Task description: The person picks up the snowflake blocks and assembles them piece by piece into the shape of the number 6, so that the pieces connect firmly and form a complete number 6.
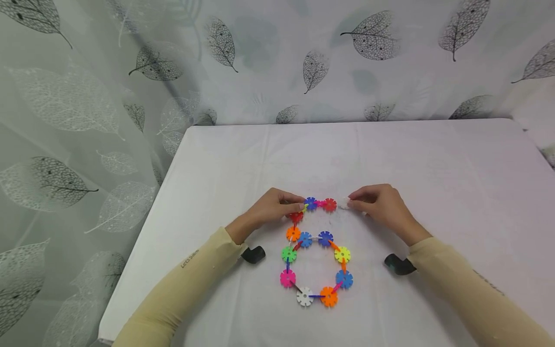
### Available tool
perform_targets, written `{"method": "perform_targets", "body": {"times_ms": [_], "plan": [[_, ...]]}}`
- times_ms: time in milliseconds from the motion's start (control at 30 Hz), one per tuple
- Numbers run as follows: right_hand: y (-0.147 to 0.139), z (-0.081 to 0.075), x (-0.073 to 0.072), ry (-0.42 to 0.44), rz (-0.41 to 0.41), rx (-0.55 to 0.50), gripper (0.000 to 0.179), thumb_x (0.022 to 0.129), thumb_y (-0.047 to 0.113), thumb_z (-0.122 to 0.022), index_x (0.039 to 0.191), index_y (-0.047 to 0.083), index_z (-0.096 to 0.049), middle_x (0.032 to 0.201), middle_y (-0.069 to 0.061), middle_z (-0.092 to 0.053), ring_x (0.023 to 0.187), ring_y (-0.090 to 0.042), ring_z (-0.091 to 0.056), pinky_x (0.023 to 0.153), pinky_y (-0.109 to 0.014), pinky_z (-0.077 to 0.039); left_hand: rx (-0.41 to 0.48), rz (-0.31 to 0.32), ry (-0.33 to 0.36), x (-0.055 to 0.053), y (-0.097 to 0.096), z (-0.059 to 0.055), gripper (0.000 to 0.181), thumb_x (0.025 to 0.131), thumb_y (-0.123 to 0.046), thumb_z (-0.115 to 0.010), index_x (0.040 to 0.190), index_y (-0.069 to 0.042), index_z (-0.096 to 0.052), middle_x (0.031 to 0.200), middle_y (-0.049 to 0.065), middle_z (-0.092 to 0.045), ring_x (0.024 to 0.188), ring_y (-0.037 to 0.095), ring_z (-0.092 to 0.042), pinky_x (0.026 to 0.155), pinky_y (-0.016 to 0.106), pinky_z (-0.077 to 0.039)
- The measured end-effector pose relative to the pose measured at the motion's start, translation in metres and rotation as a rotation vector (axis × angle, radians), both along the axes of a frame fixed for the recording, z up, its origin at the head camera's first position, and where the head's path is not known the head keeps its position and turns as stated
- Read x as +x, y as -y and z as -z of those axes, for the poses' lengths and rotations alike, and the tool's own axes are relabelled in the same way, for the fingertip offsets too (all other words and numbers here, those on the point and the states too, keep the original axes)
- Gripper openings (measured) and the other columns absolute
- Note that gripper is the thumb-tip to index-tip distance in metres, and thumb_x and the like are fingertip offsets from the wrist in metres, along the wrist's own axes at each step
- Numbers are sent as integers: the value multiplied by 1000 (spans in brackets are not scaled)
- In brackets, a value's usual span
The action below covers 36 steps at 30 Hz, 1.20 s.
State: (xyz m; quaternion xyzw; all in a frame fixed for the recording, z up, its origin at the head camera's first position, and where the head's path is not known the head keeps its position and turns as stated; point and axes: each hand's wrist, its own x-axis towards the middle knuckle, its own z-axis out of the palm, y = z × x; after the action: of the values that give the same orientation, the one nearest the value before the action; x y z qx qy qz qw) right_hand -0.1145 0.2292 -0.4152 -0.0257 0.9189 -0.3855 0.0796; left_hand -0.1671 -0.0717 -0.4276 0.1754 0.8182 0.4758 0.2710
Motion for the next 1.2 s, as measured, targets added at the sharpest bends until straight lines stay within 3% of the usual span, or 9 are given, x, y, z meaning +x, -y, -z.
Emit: {"method": "perform_targets", "body": {"times_ms": [267, 733, 933, 1067, 1200], "plan": [[7, 1, 1, -26, -8, 16, 25, 91, 23, -78, 110, 7, -76, 100, -9, -73, 76, -24, -62, 58, -27, -54, -19, -11, -19, 0, -2, 1, 32, 95, -31, -72, 122, -14, -76, 111, -4, -74, 90, 8, -63, 71, 22, -50], [10, 5, 1, -24, 16, 23, 24, 89, 24, -80, 105, 8, -72, 94, -6, -73, 81, -24, -66, 58, -29, -55, -28, -11, -22, 0, -1, 2, 31, 96, -29, -71, 122, -14, -75, 104, -6, -74, 81, 10, -62, 67, 22, -50], [10, 7, 1, -31, 20, 0, 26, 90, 26, -80, 105, 7, -70, 95, -8, -73, 81, -24, -67, 58, -29, -54, -28, -9, -28, -1, -1, 2, 31, 95, -29, -72, 122, -14, -76, 104, -6, -74, 85, 9, -61, 68, 22, -49], [11, 9, 2, -67, 14, -1, 26, 89, 26, -81, 103, 8, -69, 95, -7, -74, 82, -24, -68, 58, -28, -54, -33, -11, -30, -1, 0, 2, 31, 96, -30, -72, 122, -14, -76, 108, -4, -74, 91, 8, -61, 71, 22, -48], [13, 10, 3, -130, 7, 34, 23, 88, 24, -82, 102, 10, -70, 93, -4, -74, 86, -25, -70, 66, -22, -52, -43, -12, -39, -1, 0, 4, 31, 96, -31, -72, 122, -14, -76, 109, -4, -74, 93, 8, -61, 73, 22, -47]]}}
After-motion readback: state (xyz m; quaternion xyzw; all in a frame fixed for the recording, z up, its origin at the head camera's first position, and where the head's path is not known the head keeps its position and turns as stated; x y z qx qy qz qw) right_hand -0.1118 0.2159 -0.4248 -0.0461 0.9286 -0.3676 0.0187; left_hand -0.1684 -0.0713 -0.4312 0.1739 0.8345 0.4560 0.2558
